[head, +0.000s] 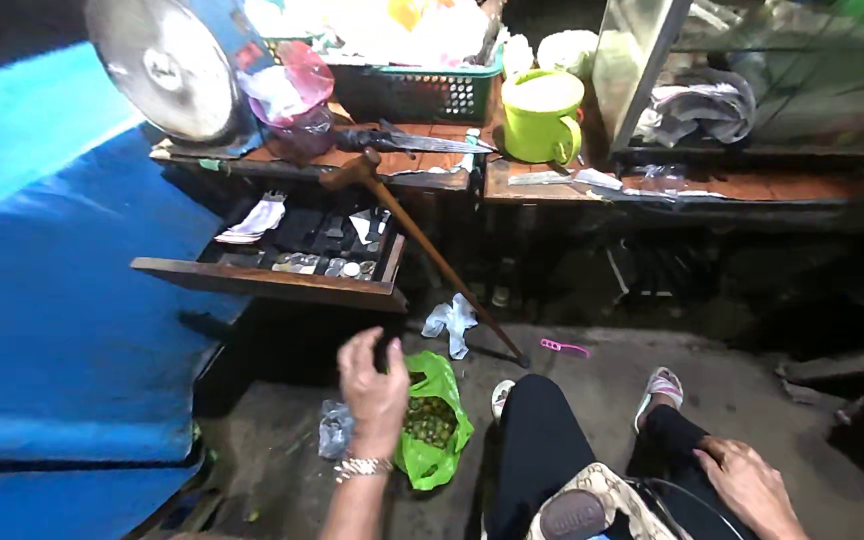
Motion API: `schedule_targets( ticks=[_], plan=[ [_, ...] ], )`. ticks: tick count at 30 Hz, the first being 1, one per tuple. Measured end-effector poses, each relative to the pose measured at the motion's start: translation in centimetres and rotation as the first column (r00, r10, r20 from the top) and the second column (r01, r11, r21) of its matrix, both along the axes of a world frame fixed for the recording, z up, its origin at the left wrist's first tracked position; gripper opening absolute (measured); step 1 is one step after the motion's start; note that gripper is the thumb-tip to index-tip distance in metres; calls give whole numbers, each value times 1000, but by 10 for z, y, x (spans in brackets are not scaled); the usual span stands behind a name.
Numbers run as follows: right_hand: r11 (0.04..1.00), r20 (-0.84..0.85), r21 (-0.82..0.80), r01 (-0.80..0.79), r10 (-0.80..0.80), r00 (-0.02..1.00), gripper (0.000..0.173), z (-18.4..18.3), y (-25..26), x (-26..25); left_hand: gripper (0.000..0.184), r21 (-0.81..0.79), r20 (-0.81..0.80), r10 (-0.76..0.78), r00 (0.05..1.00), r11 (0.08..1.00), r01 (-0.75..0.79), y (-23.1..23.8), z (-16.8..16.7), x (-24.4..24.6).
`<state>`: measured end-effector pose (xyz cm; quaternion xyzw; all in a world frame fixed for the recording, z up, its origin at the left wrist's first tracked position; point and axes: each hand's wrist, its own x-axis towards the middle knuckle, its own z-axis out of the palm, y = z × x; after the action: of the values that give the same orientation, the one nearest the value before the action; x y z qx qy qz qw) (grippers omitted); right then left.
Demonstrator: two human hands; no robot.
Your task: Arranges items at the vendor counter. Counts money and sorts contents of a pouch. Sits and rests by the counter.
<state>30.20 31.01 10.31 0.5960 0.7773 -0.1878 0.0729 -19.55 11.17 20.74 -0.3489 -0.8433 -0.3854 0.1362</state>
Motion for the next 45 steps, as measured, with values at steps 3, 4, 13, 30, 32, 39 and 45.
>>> schedule_targets(
  ticks=[3,4,13,30,32,39,45],
  plan=[
    [999,30,-35,-9,10,1000,33,3,1,-9,34,-11,-133,96,987,995,-98,3,41,-75],
    [999,40,-47,-12,14,999,34,3,2,-11,37,-54,-133,109,985,992,-117,4,53,-100],
    [979,201,-200,-28,69,977,42,14,14,-45,60,-447,121,190,974,887,-117,28,78,-248],
    [927,401,-345,-145,285,870,48,1,27,-99,79,-695,167,372,913,701,-158,51,39,-368],
    [928,405,-341,-147,286,869,48,2,27,-102,84,-679,151,343,927,718,-155,52,38,-378],
    [930,385,-305,-205,317,866,45,-14,23,-103,68,-684,180,309,934,722,-107,47,52,-363],
    [901,367,-366,-232,369,854,43,-12,20,-115,60,-649,160,331,930,745,-153,46,51,-367]
  ],
)
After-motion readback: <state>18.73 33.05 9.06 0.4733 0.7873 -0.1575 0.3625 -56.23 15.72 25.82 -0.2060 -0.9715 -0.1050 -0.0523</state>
